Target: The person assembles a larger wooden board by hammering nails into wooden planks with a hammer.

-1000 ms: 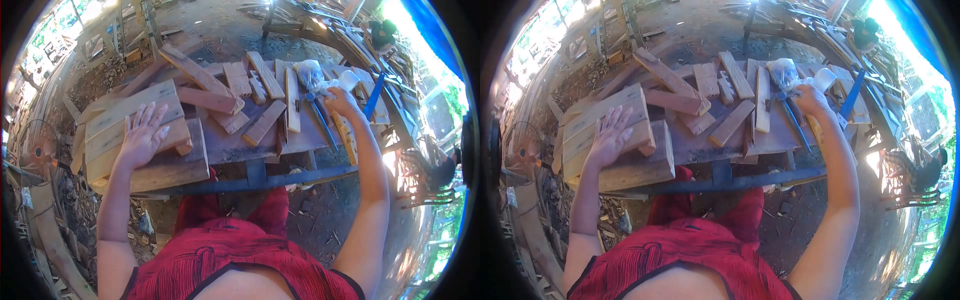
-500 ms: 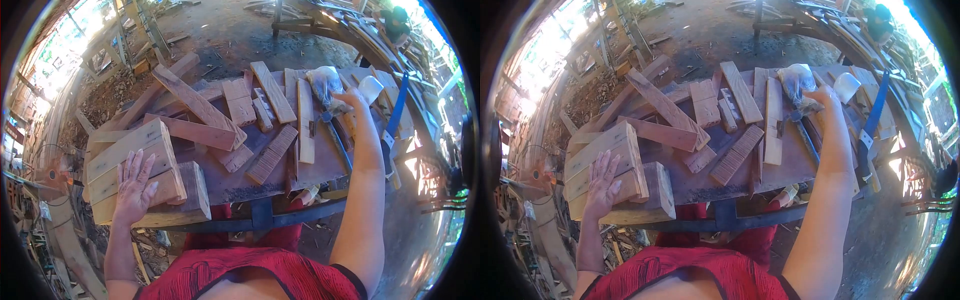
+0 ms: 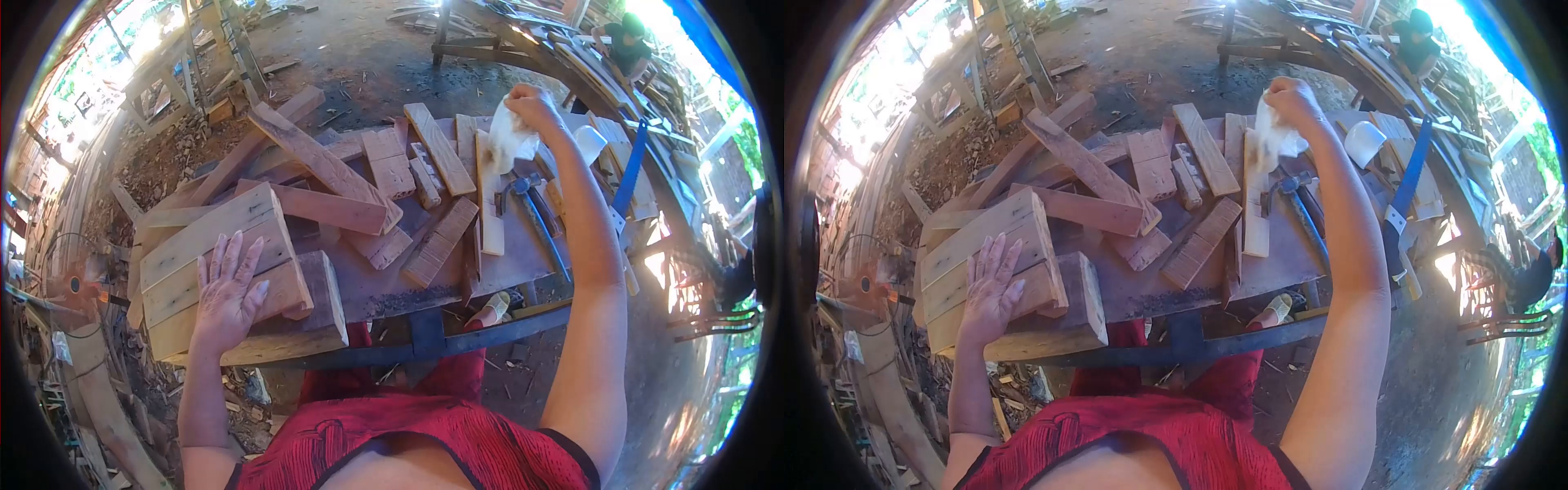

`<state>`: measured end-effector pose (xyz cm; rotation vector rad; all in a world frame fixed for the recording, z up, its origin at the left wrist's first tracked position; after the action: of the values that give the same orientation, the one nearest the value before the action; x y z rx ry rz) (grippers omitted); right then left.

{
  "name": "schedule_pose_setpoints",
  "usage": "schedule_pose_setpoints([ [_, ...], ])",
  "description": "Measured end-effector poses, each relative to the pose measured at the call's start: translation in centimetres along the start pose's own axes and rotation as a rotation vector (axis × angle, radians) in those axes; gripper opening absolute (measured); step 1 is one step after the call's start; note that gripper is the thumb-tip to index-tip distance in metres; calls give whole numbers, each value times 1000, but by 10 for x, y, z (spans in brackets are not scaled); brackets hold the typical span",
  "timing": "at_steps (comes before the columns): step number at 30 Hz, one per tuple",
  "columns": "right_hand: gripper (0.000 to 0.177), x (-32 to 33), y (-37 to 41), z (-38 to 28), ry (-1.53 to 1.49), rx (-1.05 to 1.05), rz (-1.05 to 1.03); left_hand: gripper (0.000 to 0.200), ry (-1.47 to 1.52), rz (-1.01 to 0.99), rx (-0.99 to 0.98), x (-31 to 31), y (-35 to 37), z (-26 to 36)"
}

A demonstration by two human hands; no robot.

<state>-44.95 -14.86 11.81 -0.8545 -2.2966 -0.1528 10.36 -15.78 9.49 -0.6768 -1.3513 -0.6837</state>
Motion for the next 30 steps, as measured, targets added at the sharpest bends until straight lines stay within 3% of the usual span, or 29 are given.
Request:
schedule_pose_setpoints([
  [3,17,-32,32,-32,73,96,-121,57,-7,0,3,-1,0,-3],
  [5,19,-72,55,-30,0,-19,-459,57,1,3,1,-2,2,-4],
  [6,24,-71,85,-45,-12,-255,-598,56,-11,5,-6,-3,2,-5],
  [10,26,-53,81,-21,-252,-241,-443,56,-18,0,-10,-3,2,-5],
  [12,24,-36,63,25,-659,-331,-307,56,-12,-1,-4,-2,3,-4],
  [13,24,-36,59,50,-660,-326,-305,56,-6,-2,2,-2,2,-4],
  [15,20,-34,52,102,-967,-444,-146,56,-4,5,2,-1,3,-4],
  [19,18,-58,87,121,-941,-548,-244,56,-2,-6,13,0,3,-3],
  [21,19,-89,100,107,-763,-514,-516,57,-2,-4,17,-1,4,-4],
  [22,23,-87,97,102,-462,-490,-468,57,0,-3,13,-1,4,-4],
  [23,23,-94,92,98,-463,-486,-478,57,-4,-4,23,-1,4,-6],
  [25,27,-89,77,73,506,-139,-119,58,-8,-1,13,-3,4,-7],
  [26,27,-92,77,66,504,-122,-134,58,-10,-2,35,-4,5,-8],
  [28,34,-95,94,17,909,-29,-106,59,-10,-3,2,-4,4,-8],
  [29,34,-106,94,23,1065,55,-98,59,-11,-1,41,-5,5,-12],
  [30,31,-110,94,22,1009,128,-91,60,6,17,28,-6,5,-12],
])
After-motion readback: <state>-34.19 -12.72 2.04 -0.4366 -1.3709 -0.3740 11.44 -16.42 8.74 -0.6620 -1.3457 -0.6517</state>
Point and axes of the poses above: each hand's wrist, its own y-axis away from the middle knuckle, its own x-axis out of the back of the hand, z = x × y, the point moved 7 cm from there along -y, towards the middle knuckle, and after that the axes turned 10 degrees about -x, right-handed, at the moved point
